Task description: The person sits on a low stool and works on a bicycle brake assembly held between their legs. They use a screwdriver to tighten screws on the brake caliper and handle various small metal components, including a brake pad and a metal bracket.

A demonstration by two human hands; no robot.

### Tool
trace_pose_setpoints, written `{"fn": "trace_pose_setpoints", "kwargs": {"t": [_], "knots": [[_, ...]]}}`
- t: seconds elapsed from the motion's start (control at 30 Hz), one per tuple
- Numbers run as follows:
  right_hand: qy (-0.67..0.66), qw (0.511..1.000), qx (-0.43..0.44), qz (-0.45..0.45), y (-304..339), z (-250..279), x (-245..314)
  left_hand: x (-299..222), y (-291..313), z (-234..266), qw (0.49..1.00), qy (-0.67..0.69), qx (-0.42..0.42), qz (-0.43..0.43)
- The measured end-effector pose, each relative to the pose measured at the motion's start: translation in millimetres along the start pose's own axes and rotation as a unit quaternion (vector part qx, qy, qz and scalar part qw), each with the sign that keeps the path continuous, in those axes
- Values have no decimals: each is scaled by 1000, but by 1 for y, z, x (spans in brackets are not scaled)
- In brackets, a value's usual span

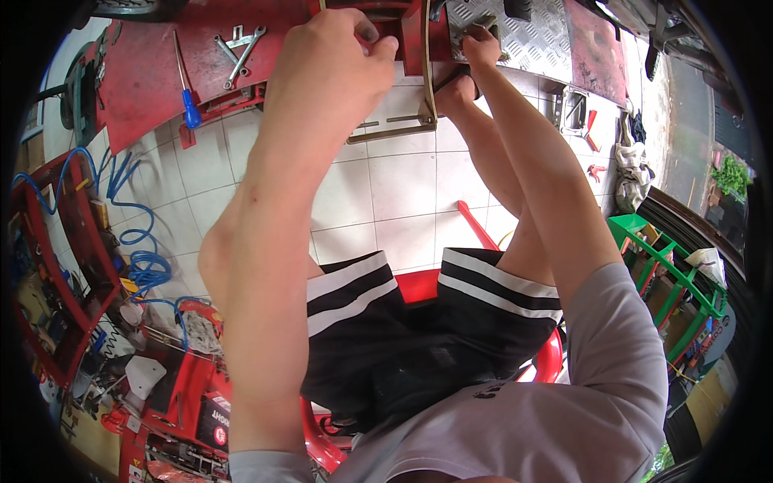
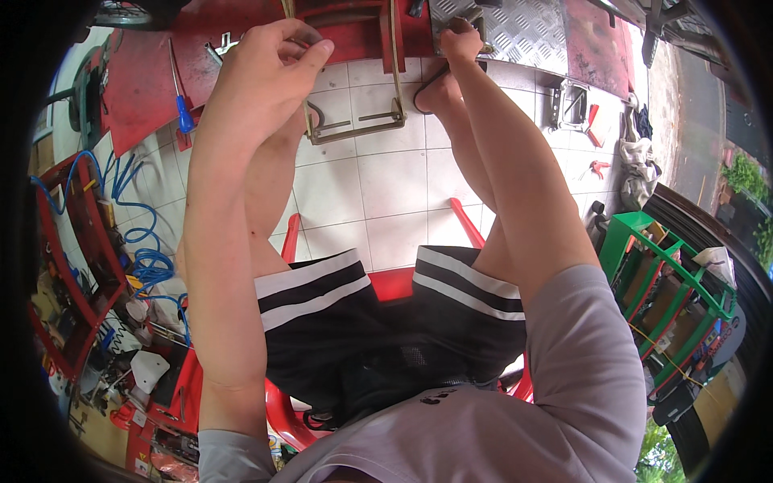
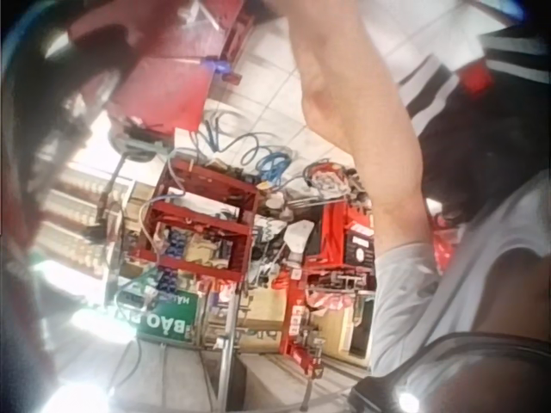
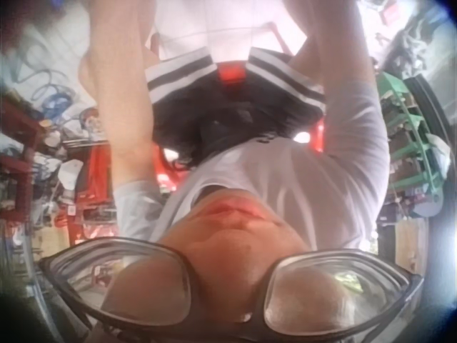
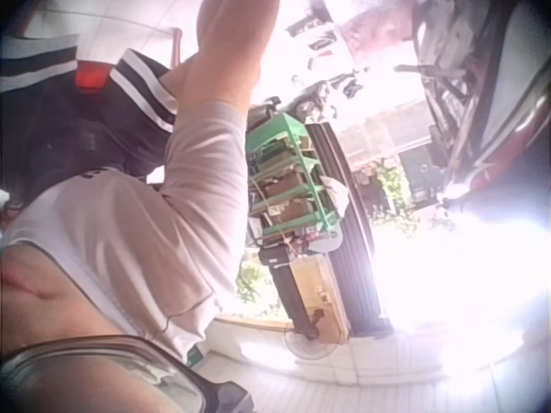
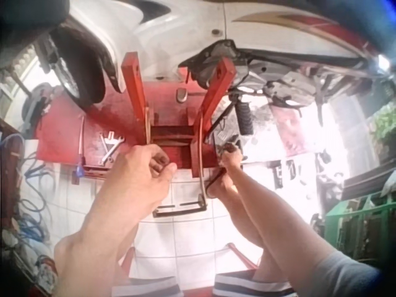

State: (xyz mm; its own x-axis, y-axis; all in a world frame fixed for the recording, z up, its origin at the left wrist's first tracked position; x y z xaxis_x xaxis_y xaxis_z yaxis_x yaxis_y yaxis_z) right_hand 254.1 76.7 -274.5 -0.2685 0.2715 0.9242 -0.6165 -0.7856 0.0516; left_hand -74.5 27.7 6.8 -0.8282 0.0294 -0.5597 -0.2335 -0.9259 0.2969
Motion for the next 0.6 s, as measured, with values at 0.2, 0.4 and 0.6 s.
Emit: {"fn": "trace_pose_setpoints", "kwargs": {"t": [0.2,0.4,0.6], "knots": [[-226,957,-44,-178,-7,0,-22,1,-1,0,1000,6,-5,-7],[83,981,-121,-130,13,-2,4,1,-1,-3,1000,-5,-15,-13],[150,986,-78,4,23,-11,13,-1,1,-4,1000,-5,3,-1]]}}
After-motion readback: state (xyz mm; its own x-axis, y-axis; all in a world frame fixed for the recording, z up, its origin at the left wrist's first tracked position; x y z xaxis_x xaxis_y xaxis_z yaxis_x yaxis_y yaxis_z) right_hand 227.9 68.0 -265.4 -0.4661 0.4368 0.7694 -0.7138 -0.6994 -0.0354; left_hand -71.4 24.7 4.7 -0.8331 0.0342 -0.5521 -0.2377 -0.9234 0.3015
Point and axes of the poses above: each hand's wrist, its own y-axis away from the middle knuckle, its own z-axis out of the back of the hand, x = y × z, the point moved 4 cm from there along -y, towards the middle knuckle, and after that the axes turned 14 degrees about -y, right-handed, at the moved point
